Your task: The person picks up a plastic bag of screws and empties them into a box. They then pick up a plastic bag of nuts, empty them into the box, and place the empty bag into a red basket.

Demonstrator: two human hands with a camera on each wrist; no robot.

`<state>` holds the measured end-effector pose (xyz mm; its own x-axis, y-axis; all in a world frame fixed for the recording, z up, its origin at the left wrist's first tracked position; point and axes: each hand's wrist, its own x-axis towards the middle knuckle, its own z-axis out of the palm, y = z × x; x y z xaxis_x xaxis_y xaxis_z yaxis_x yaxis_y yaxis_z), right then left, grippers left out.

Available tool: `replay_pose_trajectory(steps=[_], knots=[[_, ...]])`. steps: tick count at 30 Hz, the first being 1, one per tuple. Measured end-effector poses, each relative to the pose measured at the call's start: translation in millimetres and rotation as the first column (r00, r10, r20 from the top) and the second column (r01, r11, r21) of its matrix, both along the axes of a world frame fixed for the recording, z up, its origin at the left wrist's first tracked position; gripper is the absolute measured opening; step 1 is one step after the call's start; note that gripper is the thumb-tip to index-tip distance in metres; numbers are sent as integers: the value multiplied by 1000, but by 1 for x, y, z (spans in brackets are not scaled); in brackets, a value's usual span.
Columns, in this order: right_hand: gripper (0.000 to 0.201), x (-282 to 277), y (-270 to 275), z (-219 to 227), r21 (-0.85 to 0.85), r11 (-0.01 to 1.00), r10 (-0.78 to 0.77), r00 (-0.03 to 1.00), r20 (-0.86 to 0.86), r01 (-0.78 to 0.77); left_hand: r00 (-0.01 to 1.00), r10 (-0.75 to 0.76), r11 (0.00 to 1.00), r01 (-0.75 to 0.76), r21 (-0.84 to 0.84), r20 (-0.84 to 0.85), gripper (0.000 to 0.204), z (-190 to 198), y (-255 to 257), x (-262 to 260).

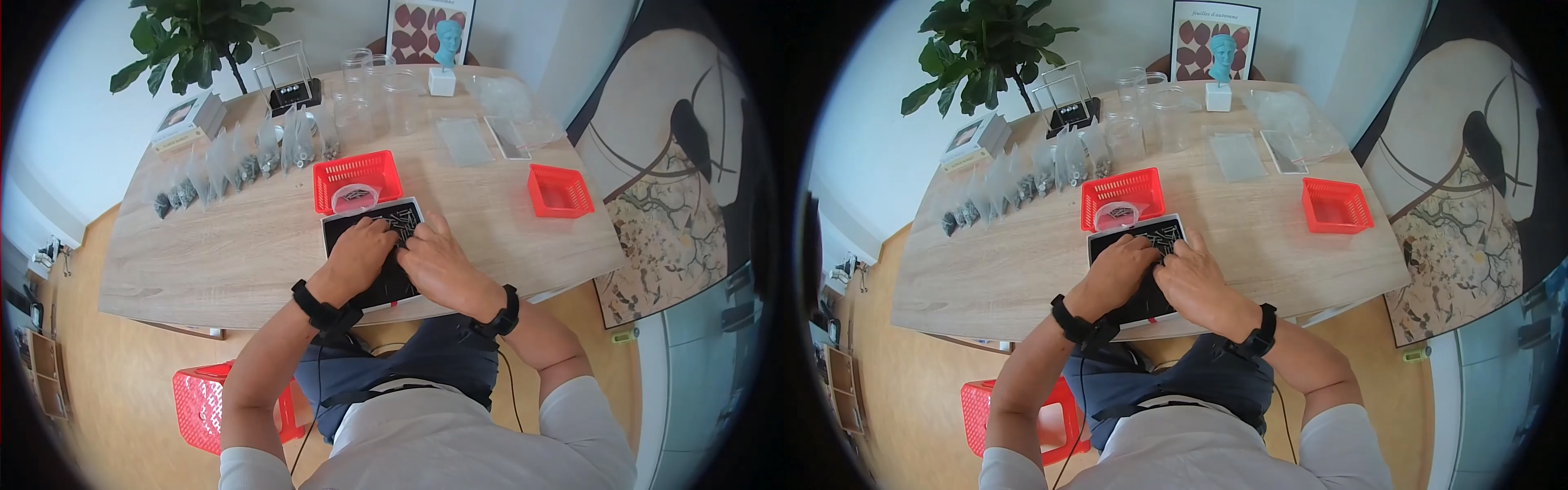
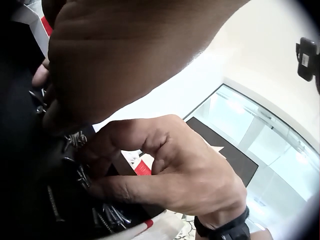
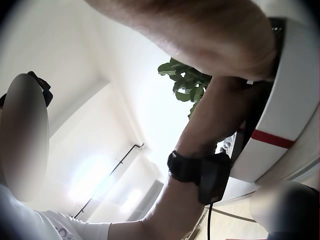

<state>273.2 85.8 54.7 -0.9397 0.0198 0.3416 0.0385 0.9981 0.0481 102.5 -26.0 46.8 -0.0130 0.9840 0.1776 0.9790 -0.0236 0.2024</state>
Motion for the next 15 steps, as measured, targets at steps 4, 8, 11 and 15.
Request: replay_pose_trajectory(steps=[4,8,11,15], knots=[[2,0,-3,-4,-96,994,45,999,-11,-46,997,29,997,-34,69,71,25,0,-10,1],[9,1,-2,-2,-172,983,72,997,-3,-72,986,31,996,-44,77,167,17,-5,-22,-5],[13,3,-1,13,-259,963,78,997,15,-72,962,67,988,-101,115,264,13,5,-36,-2],[12,-8,5,33,-474,870,86,989,-122,-134,899,99,955,-205,212,426,11,-1,-47,2]])
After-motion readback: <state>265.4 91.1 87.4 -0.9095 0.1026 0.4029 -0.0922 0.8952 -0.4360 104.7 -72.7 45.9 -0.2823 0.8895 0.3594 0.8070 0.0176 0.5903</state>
